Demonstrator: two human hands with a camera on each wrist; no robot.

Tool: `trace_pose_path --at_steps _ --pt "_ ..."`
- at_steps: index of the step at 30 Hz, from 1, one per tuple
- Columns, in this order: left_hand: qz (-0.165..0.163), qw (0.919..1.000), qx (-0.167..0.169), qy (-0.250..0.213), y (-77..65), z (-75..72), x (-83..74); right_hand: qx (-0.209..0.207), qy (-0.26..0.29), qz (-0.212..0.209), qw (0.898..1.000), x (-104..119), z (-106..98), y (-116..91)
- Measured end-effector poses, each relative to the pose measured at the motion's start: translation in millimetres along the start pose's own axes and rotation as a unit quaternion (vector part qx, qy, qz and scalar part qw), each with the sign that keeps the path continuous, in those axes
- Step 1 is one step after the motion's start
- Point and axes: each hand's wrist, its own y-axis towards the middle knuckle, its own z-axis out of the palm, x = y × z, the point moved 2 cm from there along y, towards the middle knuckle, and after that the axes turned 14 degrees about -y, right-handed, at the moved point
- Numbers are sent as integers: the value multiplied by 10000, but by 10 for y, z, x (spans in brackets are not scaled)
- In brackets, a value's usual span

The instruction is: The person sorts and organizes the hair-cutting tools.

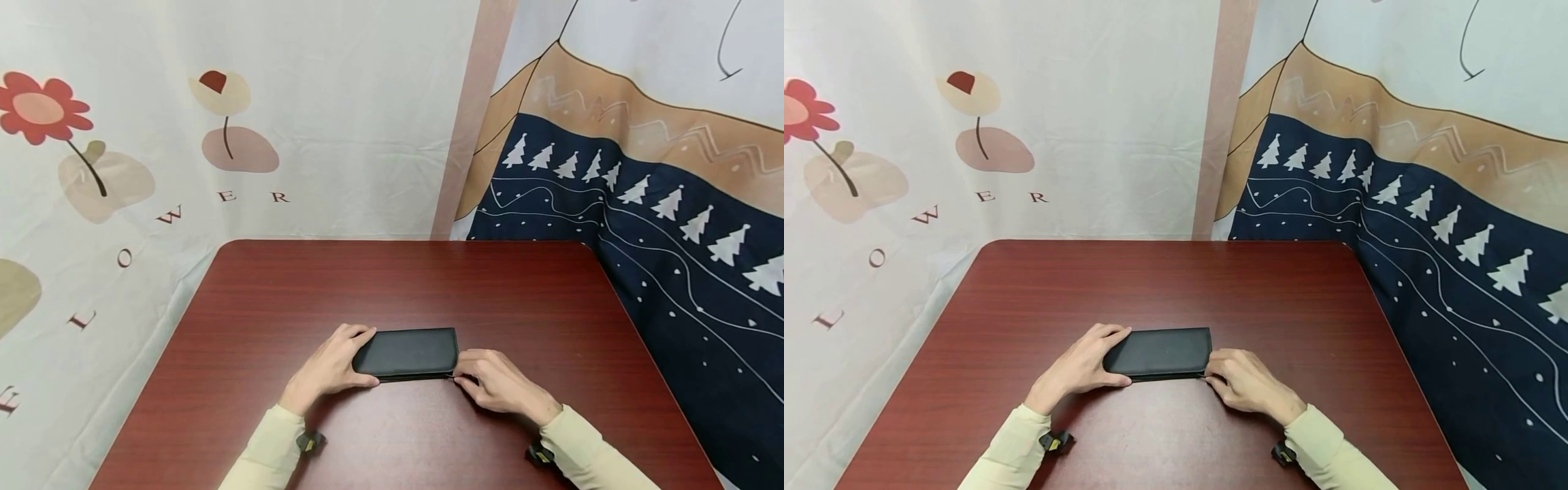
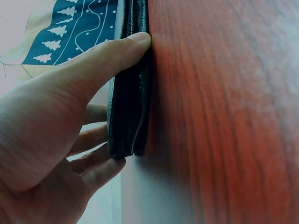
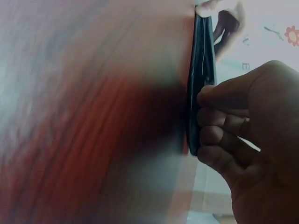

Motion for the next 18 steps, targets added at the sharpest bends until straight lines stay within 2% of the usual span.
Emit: trace_pose_path --at_steps 8,18 --pt "-33 10000 11 -5 6 8 6 -40 -370 178 9991 132 40 53" --pt "-89 9999 33 -43 18 12 -4 -184 -737 32 9971 276 139 140"
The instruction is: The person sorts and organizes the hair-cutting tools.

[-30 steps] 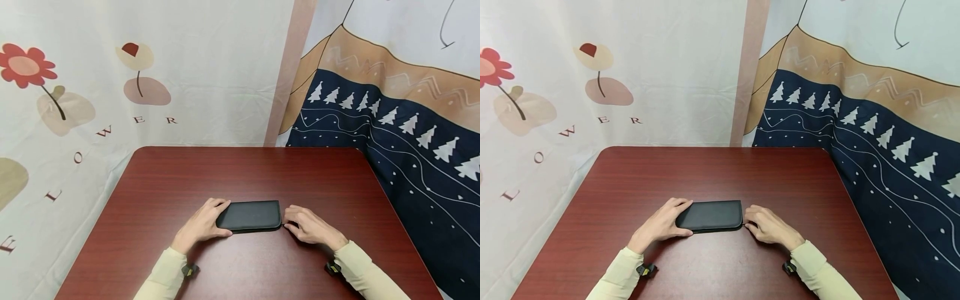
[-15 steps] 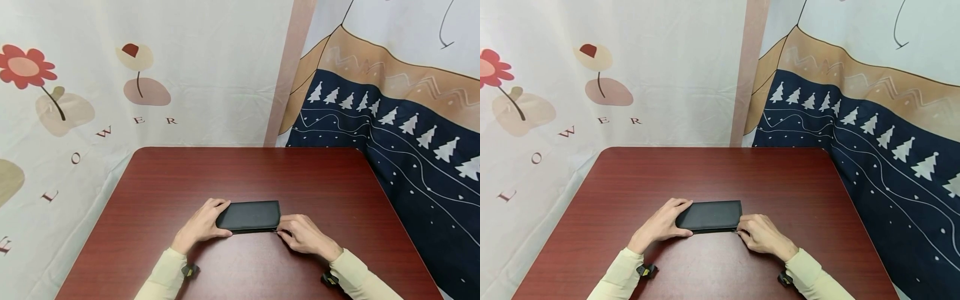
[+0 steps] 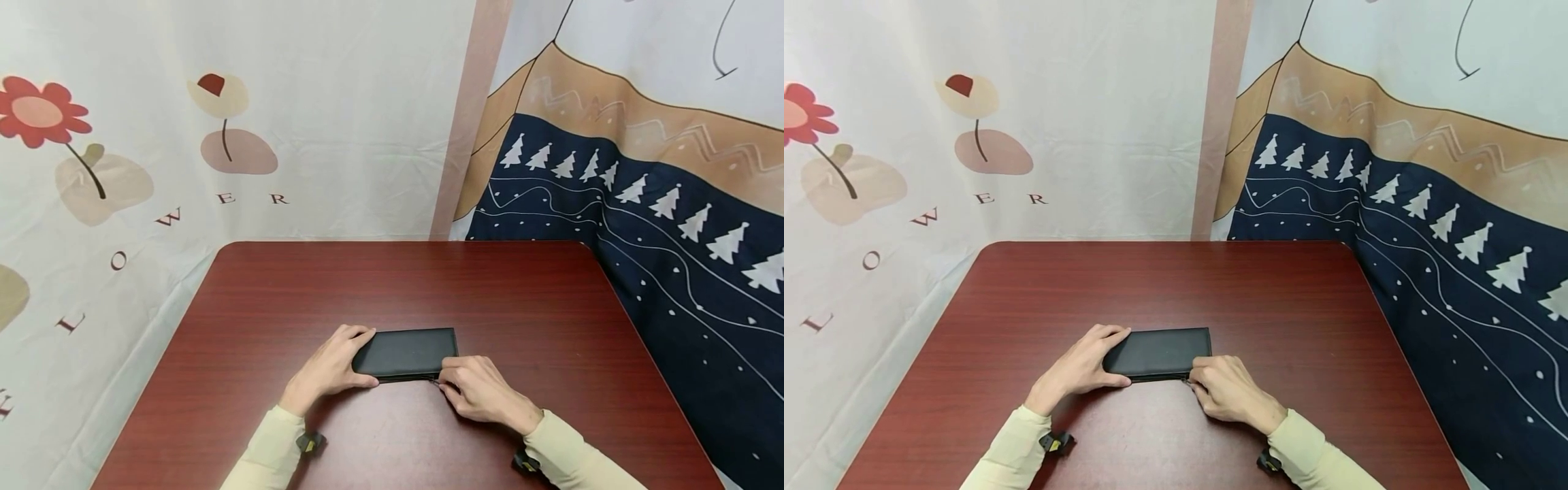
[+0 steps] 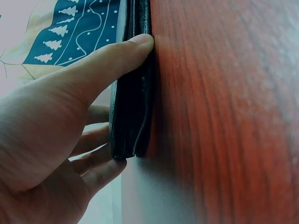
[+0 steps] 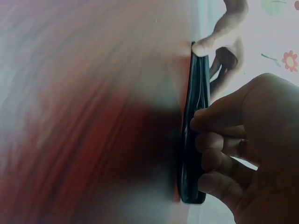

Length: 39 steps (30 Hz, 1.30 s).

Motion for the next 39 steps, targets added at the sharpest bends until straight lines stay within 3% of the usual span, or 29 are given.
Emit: trace_pose_path --at_steps 29,39 --pt "-65 9999 -52 -97 8 2 -8 361 -296 -166 9988 393 147 395" --pt "-92 9998 -10 -159 1 -9 -4 901 -56 -56 9959 436 138 379"
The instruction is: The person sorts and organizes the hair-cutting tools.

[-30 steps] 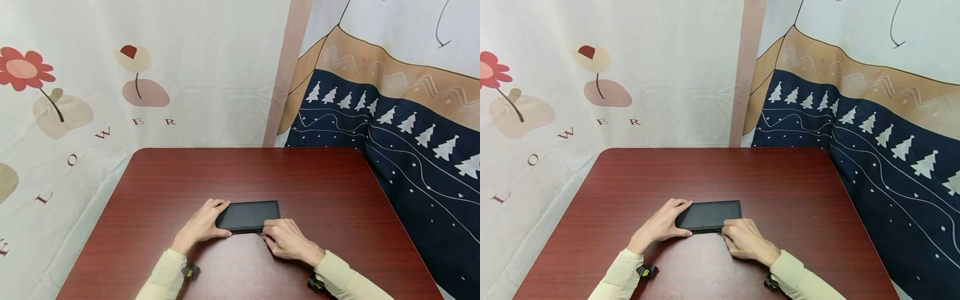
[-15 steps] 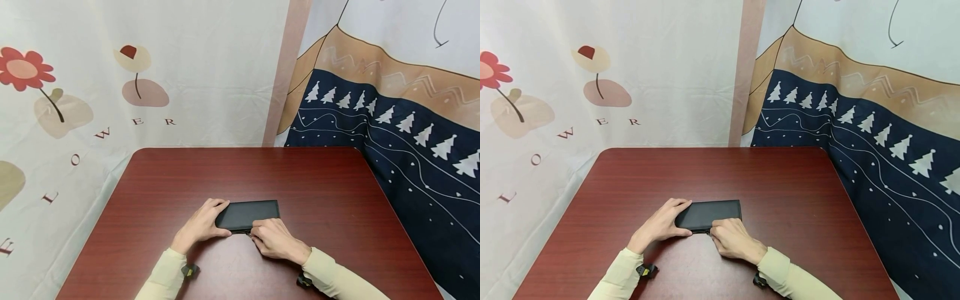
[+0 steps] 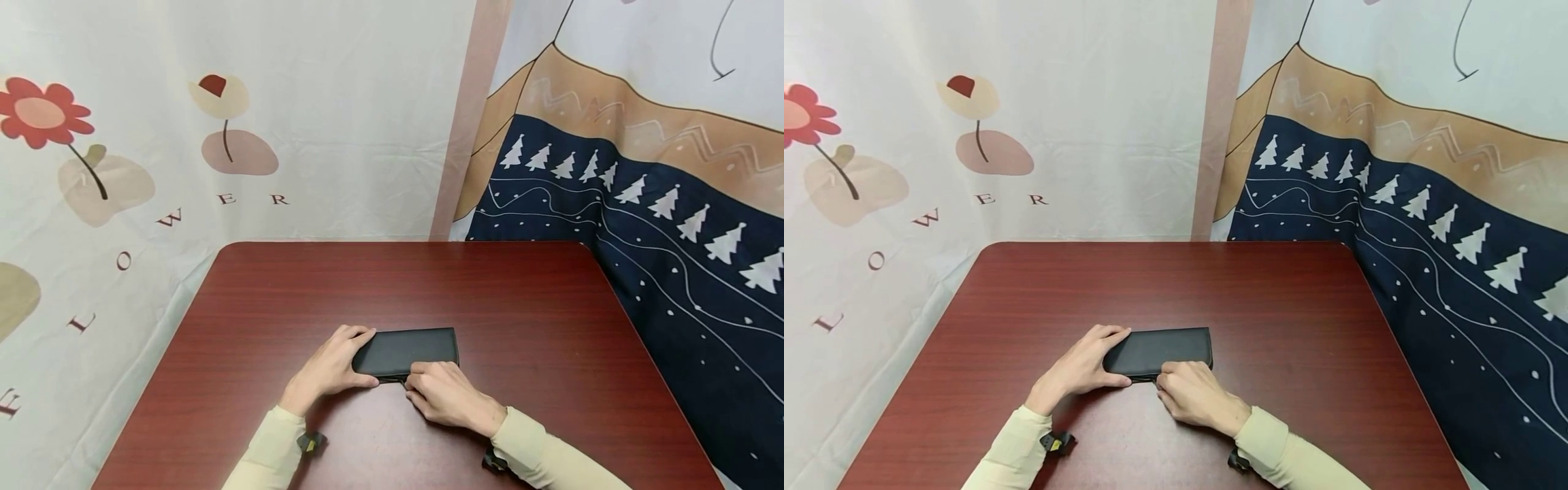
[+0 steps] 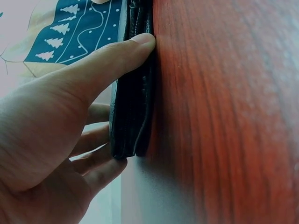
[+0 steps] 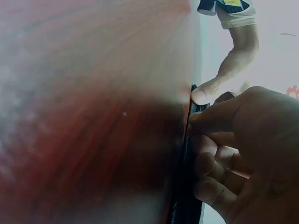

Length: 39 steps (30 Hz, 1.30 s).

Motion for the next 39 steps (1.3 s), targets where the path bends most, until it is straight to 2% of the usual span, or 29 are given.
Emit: trace_pose_path --at_steps 5,12,16,26,29,30,33,36,37,39 --pt "-59 10000 31 -24 3 6 -3 -102 179 -115 9997 3 -21 -19" --pt "-72 10000 -5 -48 2 4 -6 -945 666 -479 9921 -118 -93 -53" --pt "-48 10000 -39 -79 2 7 -1 -1133 772 -466 9895 -242 -140 -70" --pt "40 9999 -98 -53 2 11 6 -646 535 31 9965 -510 -136 -151" --pt "199 9995 -193 -116 -6 12 17 -527 498 120 9973 -566 -137 -158" --pt "394 9988 -230 -178 2 41 108 -472 485 158 9976 -584 -136 -162" --pt "524 9979 -295 -223 0 41 109 -265 488 288 9980 -642 -125 -181" --pt "415 9987 -223 -175 9 47 104 -103 452 384 9982 -698 -105 -205" --pt "204 9995 -180 -128 1 21 10 -52 434 407 9982 -715 -99 -212" --pt "72 9999 -113 -89 6 26 6 38 398 453 9982 -750 -84 -225"
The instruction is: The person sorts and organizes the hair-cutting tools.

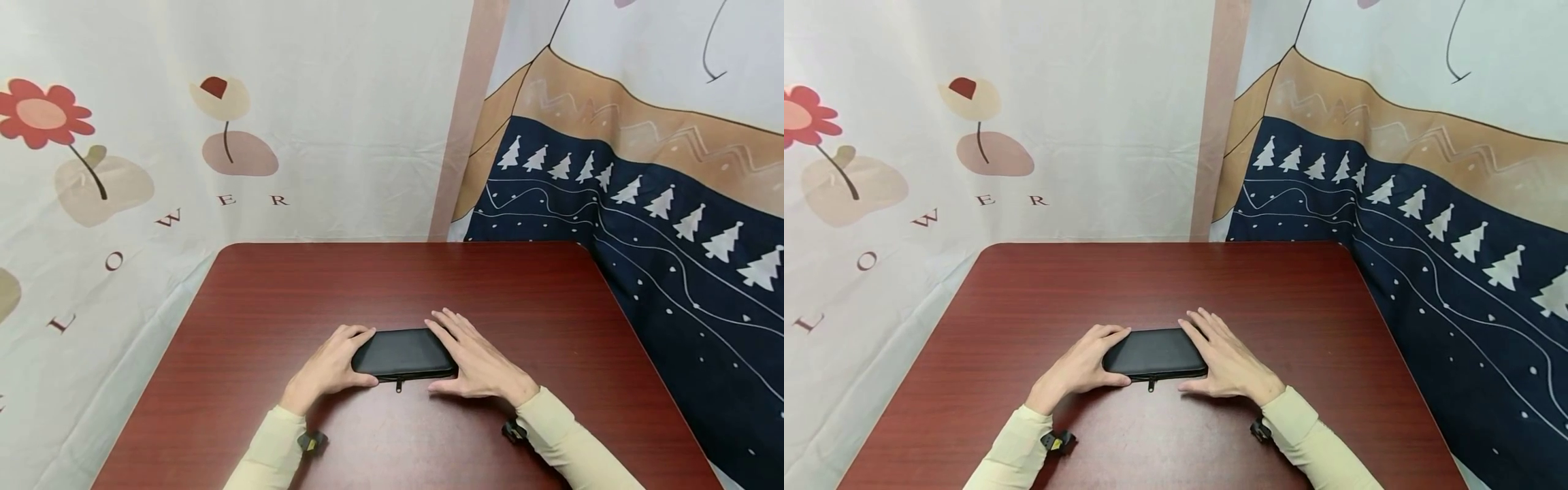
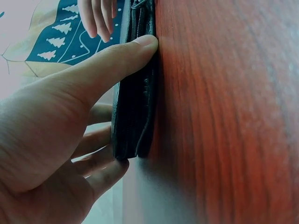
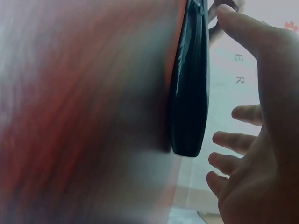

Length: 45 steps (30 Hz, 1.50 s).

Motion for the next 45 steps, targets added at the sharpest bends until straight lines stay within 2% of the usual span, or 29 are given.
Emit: trace_pose_path --at_steps 5,12,21,28,37,41,45 --pt "-175 9998 89 107 5 -1 -11 136 -82 94 9998 -76 33 -11" --pt "-144 9998 61 129 -9 -18 -32 50 -149 20 9999 -117 58 -4" --pt "-109 9998 129 124 -28 -20 -16 359 55 221 9991 -116 69 16" --pt "2 9998 119 160 -35 -22 -14 422 140 249 9987 -103 45 25" --pt "-120 9998 92 155 -50 -10 -50 460 161 282 9984 -100 36 29" --pt "-40 9997 1 237 -75 -3 -79 513 221 327 9979 -94 35 30" --pt "176 9992 -105 344 -104 11 -101 537 261 352 9976 -91 31 28"
